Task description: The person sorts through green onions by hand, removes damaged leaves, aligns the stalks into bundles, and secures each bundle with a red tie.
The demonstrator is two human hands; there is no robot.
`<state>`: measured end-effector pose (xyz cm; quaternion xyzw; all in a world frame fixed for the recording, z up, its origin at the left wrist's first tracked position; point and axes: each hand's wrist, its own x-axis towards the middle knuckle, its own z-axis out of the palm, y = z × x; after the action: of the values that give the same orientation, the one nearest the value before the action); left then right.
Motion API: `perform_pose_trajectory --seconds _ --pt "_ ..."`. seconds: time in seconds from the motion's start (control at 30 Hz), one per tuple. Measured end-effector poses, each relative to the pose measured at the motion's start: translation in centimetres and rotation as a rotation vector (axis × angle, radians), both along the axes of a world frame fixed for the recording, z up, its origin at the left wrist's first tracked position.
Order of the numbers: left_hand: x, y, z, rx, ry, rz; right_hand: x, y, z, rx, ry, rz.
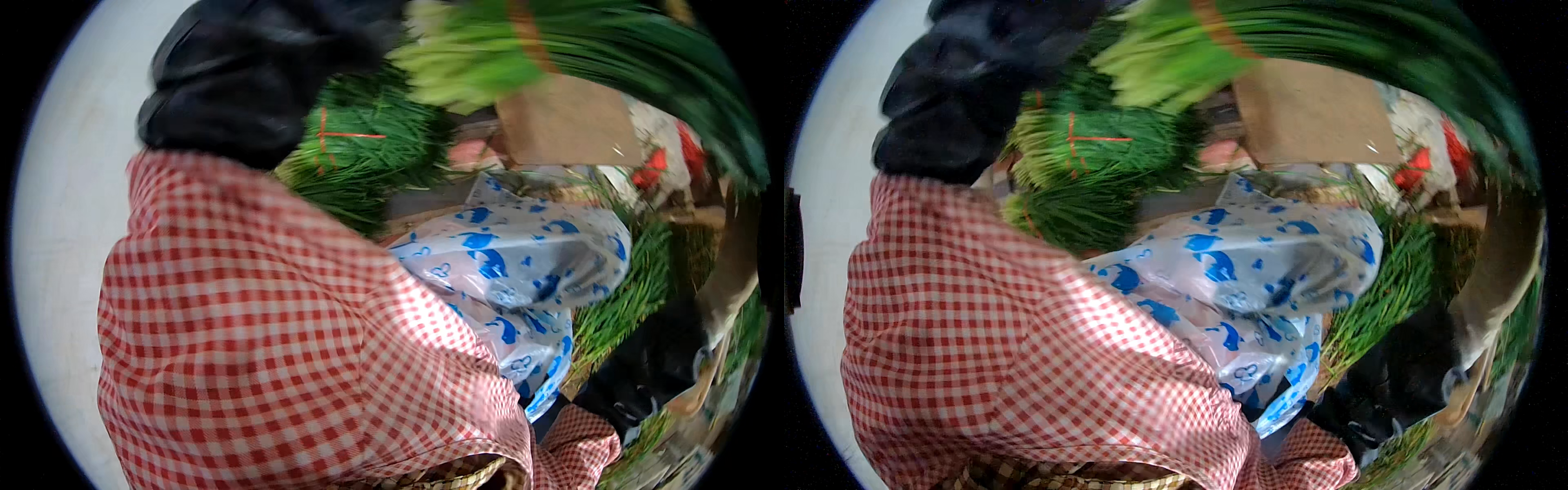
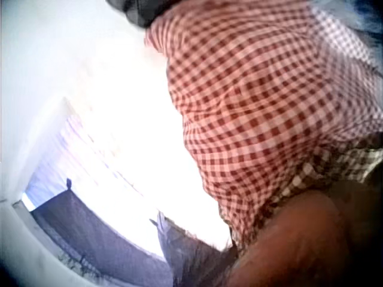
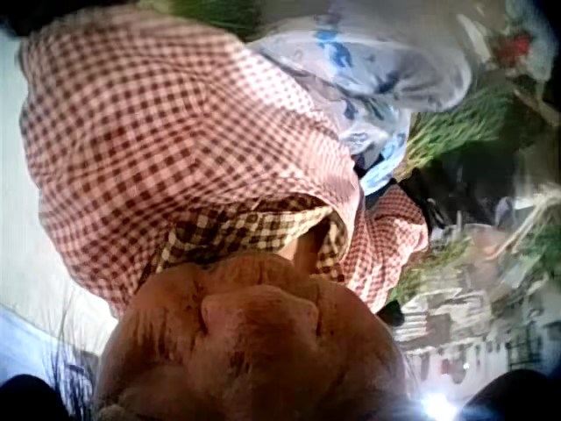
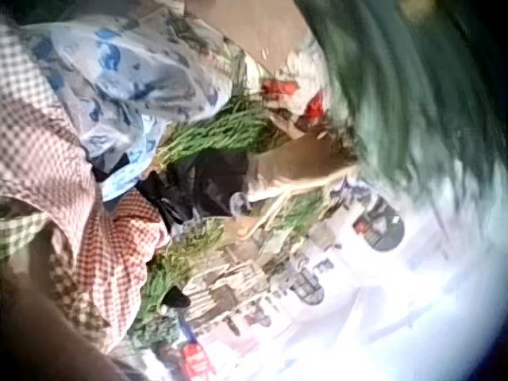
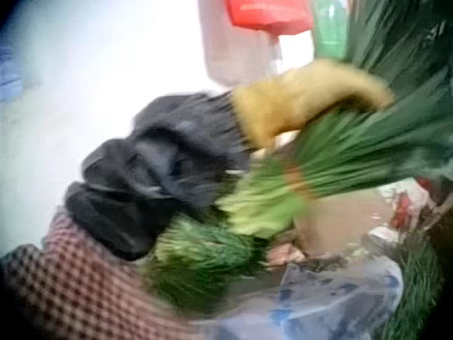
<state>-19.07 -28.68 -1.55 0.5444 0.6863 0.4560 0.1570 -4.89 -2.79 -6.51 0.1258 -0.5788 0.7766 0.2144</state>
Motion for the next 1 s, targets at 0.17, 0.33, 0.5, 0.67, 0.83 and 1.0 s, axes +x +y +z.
perform_pose_trajectory --seconds 0.17,0.33,0.5,0.67,0.83,1.0 --pt "-2.9 -19.1 -10.8 -0.596 0.083 0.798 5.1 13.0 -17.3 -0.207 -0.467 0.011" --pt "3.1 -32.9 -23.1 -0.884 -0.242 0.956 16.1 21.6 -28.7 -0.075 -0.966 -0.175" --pt "6.6 -39.3 -29.7 -1.06 -0.044 0.863 19.8 25.0 -31.9 0.09 -1.451 -0.408" --pt "6.3 -43.9 -30.7 -1.275 0.372 0.998 22.9 22.9 -29.3 0.234 -1.305 -0.45" --pt "10.9 -47.8 -44.0 -0.978 0.066 1.325 26.2 23.9 -27.4 0.413 -1.655 -0.402" --pt "10.7 -39.3 -51.8 -1.009 -0.57 1.077 32.6 22.4 -21.1 0.216 -1.757 -0.661"
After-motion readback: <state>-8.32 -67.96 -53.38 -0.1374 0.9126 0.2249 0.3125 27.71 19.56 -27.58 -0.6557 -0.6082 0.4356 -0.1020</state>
